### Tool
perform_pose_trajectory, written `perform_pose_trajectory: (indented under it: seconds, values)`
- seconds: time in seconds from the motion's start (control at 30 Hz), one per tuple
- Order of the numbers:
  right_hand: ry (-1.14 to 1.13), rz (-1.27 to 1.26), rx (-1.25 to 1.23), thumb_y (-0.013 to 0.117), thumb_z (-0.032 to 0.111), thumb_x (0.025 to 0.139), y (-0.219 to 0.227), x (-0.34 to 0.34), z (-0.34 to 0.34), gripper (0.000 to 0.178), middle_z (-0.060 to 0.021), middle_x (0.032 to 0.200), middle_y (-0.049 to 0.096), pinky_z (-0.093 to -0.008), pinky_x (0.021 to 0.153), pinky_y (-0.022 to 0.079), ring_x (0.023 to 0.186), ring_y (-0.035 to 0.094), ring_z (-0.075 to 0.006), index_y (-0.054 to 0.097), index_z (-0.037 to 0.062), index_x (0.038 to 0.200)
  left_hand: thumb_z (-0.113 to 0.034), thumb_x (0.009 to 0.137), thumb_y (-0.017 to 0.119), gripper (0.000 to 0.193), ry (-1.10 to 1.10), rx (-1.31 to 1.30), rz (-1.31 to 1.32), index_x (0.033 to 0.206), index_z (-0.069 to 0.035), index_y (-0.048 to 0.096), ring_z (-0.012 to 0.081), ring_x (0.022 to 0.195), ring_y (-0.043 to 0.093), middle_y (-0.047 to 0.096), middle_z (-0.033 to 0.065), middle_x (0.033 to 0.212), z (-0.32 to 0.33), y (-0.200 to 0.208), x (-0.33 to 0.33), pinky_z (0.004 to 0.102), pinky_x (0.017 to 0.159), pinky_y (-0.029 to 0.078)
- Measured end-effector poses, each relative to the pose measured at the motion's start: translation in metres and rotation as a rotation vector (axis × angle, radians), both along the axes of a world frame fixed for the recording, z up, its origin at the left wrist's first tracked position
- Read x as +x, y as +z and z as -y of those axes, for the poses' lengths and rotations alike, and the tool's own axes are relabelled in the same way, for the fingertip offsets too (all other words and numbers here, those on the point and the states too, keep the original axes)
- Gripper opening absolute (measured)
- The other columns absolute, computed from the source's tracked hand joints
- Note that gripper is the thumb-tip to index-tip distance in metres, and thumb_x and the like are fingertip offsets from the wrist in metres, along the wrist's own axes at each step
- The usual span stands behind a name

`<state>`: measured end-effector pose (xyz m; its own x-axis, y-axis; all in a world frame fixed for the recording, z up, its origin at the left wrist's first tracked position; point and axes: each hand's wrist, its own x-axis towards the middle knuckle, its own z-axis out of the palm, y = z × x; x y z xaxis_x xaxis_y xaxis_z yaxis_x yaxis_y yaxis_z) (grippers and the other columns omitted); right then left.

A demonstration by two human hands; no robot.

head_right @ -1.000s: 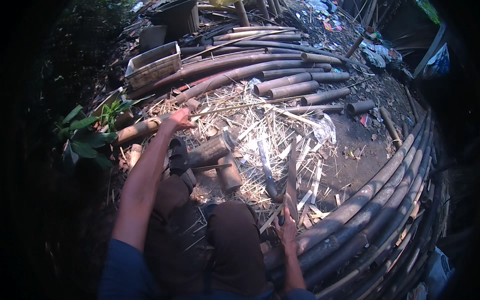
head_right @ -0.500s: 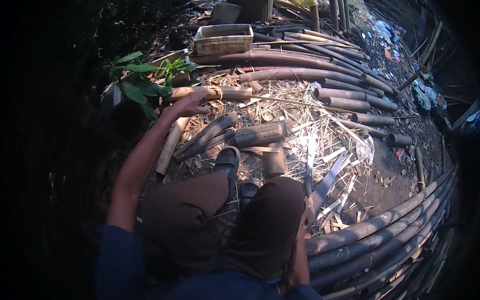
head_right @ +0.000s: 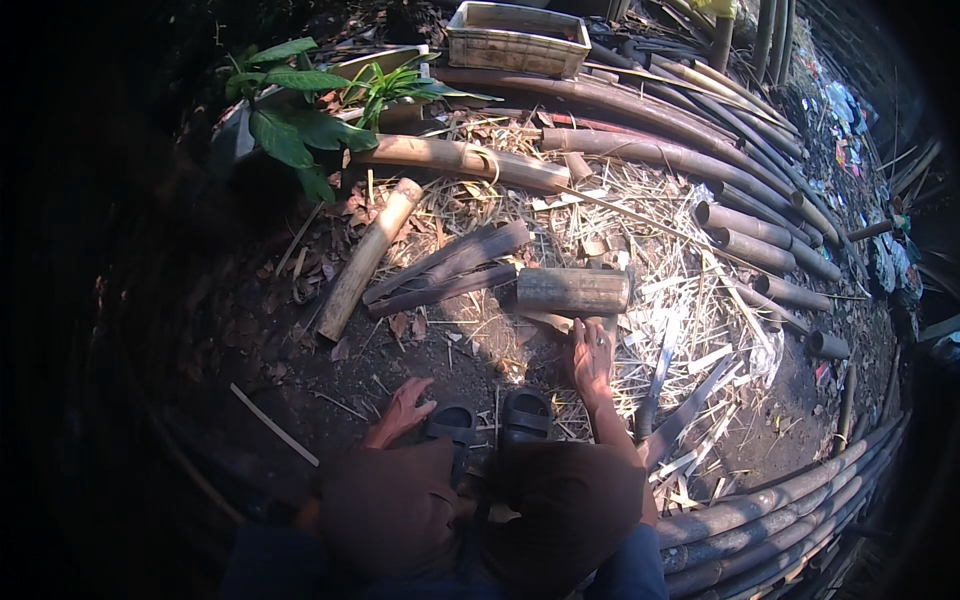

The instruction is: The person sits on the ground and uses a machete to split bamboo poles into smaller pieces. They repeatedly strike the bamboo, separate the split sections, and continue processing additional pieces.

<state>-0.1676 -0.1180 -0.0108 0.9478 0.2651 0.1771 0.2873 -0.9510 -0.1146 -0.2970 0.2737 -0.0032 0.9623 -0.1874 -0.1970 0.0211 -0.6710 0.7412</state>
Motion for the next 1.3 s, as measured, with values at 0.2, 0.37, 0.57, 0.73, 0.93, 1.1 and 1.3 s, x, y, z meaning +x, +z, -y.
perform_pose_trajectory:
  seconds: [0.2, 0.37, 0.57, 0.73, 0.93, 1.1, 1.3]
  values:
    - [0.001, -0.012, -0.228, 0.044, 0.014, 0.091, -0.019, 0.014, -0.011, 0.045, -0.0131, 0.124, 0.056, -0.0531, 0.105, 0.028, 0.123, 0.046, -0.0366, 0.05, 0.0083, 0.135, -0.006, 0.08, 0.071, 0.057, 0.107, 0.007, 0.25, 0.132, 0.001, 0.049, 0.0376, 0.113, 0.052, 0.051, 0.0207, 0.12, -0.006, -0.006, 0.062, 0.042, 0.097, 0.043]
    - [0.077, -0.082, 0.042, 0.044, 0.015, 0.093, 0.012, 0.013, -0.022, 0.029, -0.0129, 0.095, 0.055, -0.0445, 0.092, 0.036, 0.096, 0.055, -0.0317, 0.058, 0.011, 0.118, -0.008, 0.08, 0.07, 0.058, 0.161, 0.078, 0.323, 0.133, 0.001, 0.048, 0.036, 0.11, 0.052, 0.049, 0.0195, 0.12, -0.006, -0.001, 0.131, 0.0411, 0.095, 0.044]
    - [-0.329, -0.602, 1.197, 0.05, 0.019, 0.1, 0.013, -0.019, -0.052, 0.021, -0.0104, 0.081, 0.061, -0.0274, 0.062, 0.042, 0.068, 0.053, -0.0115, 0.061, 0.0009, 0.101, -0.021, 0.087, 0.07, 0.057, 0.193, -0.309, -0.102, 0.135, 0.001, 0.048, 0.0261, 0.112, 0.054, 0.054, 0.016, 0.12, 0.036, -0.013, 0.145, 0.0376, 0.093, 0.046]
    - [0.075, -0.59, 0.95, 0.06, 0.011, 0.091, 0.028, -0.05, -0.113, 0.018, -0.0124, 0.073, 0.059, -0.0322, 0.064, 0.044, 0.063, 0.054, -0.025, 0.061, 0.0035, 0.107, -0.029, 0.095, 0.065, 0.045, 0.198, -1.167, -0.502, 0.127, 0.001, 0.054, 0.0184, 0.102, 0.06, 0.062, 0.0114, 0.111, 0.096, 0.014, 0.106, 0.0325, 0.087, 0.051]
    - [0.095, -0.309, 0.171, 0.061, 0.038, 0.091, 0.083, 0.026, -0.083, 0.051, -0.0139, 0.144, 0.041, -0.0499, 0.11, 0.029, 0.138, 0.032, -0.0324, 0.052, 0.0121, 0.134, -0.029, 0.098, 0.059, 0.031, 0.76, -1.115, -0.406, 0.115, -0.004, 0.058, 0.0179, 0.081, 0.067, 0.066, 0.0087, 0.089, 0.005, -0.004, 0.066, 0.0304, 0.073, 0.058]
    - [0.097, 0.043, -0.468, 0.058, 0.016, 0.083, 0.065, 0.099, -0.038, 0.083, -0.0162, 0.156, 0.026, -0.053, 0.119, 0.013, 0.144, 0.024, -0.034, 0.017, 0.0185, 0.155, -0.029, 0.093, 0.066, 0.045, 1.124, -0.807, -0.354, 0.127, -0.004, 0.052, 0.0235, 0.098, 0.062, 0.061, 0.0124, 0.105, -0.115, -0.046, -0.028, 0.0371, 0.086, 0.053]
    - [0.161, -0.156, -0.366, 0.061, 0.024, 0.085, 0.061, 0.1, -0.021, 0.081, -0.0169, 0.143, 0.042, -0.0616, 0.115, 0.017, 0.135, 0.039, -0.0393, 0.019, 0.0217, 0.154, -0.02, 0.078, 0.077, 0.082, 0.872, 0.439, 0.042, 0.144, 0.001, 0.032, 0.0401, 0.133, 0.035, 0.035, 0.0236, 0.142, -0.092, -0.007, -0.05, 0.0465, 0.111, 0.031]
